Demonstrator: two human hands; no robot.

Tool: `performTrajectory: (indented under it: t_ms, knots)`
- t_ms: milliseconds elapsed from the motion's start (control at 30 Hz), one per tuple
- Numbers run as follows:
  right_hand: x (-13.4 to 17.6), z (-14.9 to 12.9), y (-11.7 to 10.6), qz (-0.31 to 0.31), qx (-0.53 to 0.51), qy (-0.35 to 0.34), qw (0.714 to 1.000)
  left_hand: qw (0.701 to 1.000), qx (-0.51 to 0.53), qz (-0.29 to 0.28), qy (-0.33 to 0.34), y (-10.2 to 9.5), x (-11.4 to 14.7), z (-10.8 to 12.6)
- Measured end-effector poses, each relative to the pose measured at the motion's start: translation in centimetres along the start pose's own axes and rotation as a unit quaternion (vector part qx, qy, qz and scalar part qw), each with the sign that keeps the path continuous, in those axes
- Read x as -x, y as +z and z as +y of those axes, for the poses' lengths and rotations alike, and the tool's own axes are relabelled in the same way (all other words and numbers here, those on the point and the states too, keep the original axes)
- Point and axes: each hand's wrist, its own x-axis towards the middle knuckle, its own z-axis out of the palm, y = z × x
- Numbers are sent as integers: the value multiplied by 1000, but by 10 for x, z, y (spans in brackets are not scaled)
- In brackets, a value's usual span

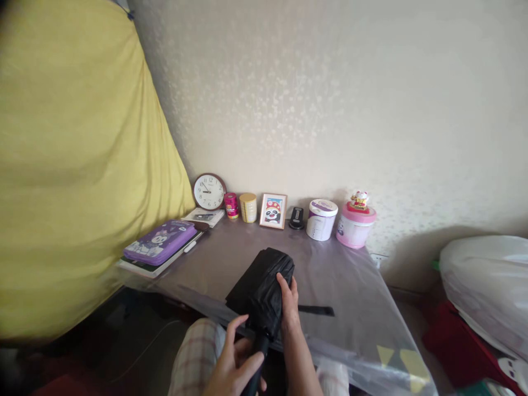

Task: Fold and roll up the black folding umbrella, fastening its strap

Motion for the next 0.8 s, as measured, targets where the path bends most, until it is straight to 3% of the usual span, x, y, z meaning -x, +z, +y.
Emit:
performTrajectory:
  t_ms: [100,333,467,567,800]
  knots:
    - [1,-4,-1,1,-27,22,999,986,156,-23,-51,0,2,-4]
    - [12,-5,1,-36,-9,37,999,933,311,-141,-117,15,-2,-23]
    - [16,-7,2,-42,13,35,998,925,312,-183,-116,20,-3,-28]
    - [15,-8,1,-21,14,29,999,935,289,-166,-123,21,-4,-30]
    - [13,-7,1,-1,114,-65,991,967,184,-118,-130,26,-10,-33]
